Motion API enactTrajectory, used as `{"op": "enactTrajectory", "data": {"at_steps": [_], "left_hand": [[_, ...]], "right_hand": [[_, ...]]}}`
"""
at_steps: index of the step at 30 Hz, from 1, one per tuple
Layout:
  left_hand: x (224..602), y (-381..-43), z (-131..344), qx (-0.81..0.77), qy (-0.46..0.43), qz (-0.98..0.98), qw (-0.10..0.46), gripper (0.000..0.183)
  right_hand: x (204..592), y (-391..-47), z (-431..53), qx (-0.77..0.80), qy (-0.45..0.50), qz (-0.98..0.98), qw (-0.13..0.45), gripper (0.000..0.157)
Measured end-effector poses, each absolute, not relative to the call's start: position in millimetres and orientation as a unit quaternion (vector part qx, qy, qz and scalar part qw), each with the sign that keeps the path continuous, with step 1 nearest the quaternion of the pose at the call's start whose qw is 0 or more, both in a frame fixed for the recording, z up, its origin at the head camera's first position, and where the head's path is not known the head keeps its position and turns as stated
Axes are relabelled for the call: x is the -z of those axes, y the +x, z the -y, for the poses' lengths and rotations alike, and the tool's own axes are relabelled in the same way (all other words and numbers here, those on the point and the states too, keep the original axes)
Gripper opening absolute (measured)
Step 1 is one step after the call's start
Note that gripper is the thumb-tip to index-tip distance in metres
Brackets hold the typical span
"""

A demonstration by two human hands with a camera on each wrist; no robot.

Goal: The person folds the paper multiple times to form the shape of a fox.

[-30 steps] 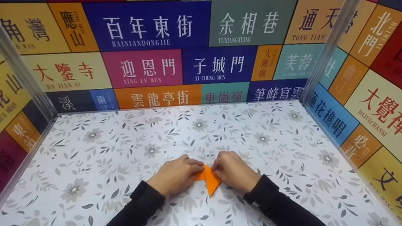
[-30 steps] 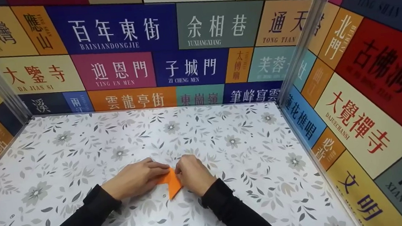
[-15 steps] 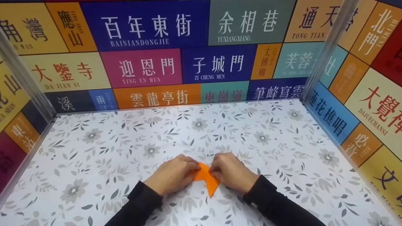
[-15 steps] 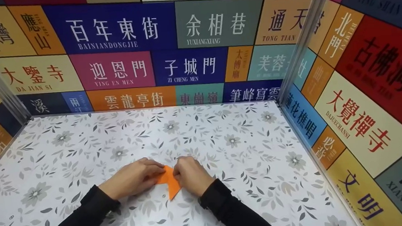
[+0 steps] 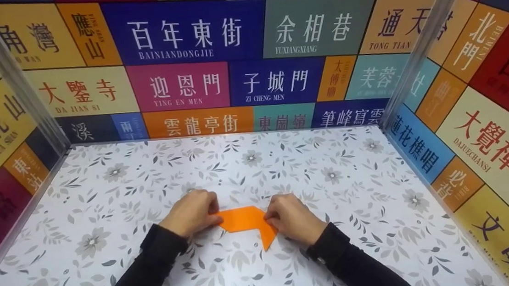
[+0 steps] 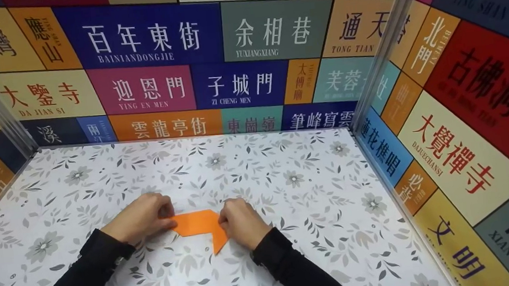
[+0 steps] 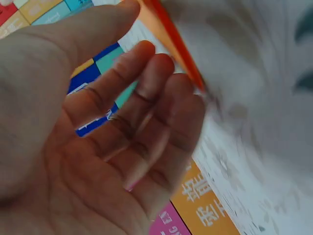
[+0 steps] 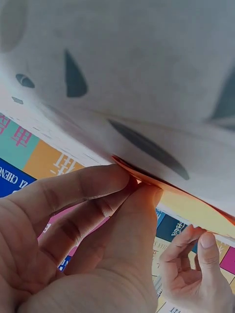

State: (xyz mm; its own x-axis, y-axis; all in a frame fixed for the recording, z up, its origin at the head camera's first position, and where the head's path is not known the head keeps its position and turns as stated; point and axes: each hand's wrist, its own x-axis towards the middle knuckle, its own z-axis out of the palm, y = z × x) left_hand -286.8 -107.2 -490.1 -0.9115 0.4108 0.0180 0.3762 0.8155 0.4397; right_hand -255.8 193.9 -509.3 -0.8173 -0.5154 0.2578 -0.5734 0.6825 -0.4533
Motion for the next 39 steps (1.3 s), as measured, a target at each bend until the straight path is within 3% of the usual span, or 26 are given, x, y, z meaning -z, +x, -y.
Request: {"op": "enactTrajectory", "data": {"at_steps": [18,39], "left_hand": [[492.9,-294.1,118.2,-0.232,0.157,-0.958,0.062,0.025],[491.5,-292.3,119.1,-0.263,0.201,-0.94,0.075,0.02]], "right_hand": [[510.9,-255.6,-193.1,-0.269,0.292,0.916,0.059,0.012],[509.5,-253.3,-191.8,-0.264,0.29,0.918,0.061,0.012]]}}
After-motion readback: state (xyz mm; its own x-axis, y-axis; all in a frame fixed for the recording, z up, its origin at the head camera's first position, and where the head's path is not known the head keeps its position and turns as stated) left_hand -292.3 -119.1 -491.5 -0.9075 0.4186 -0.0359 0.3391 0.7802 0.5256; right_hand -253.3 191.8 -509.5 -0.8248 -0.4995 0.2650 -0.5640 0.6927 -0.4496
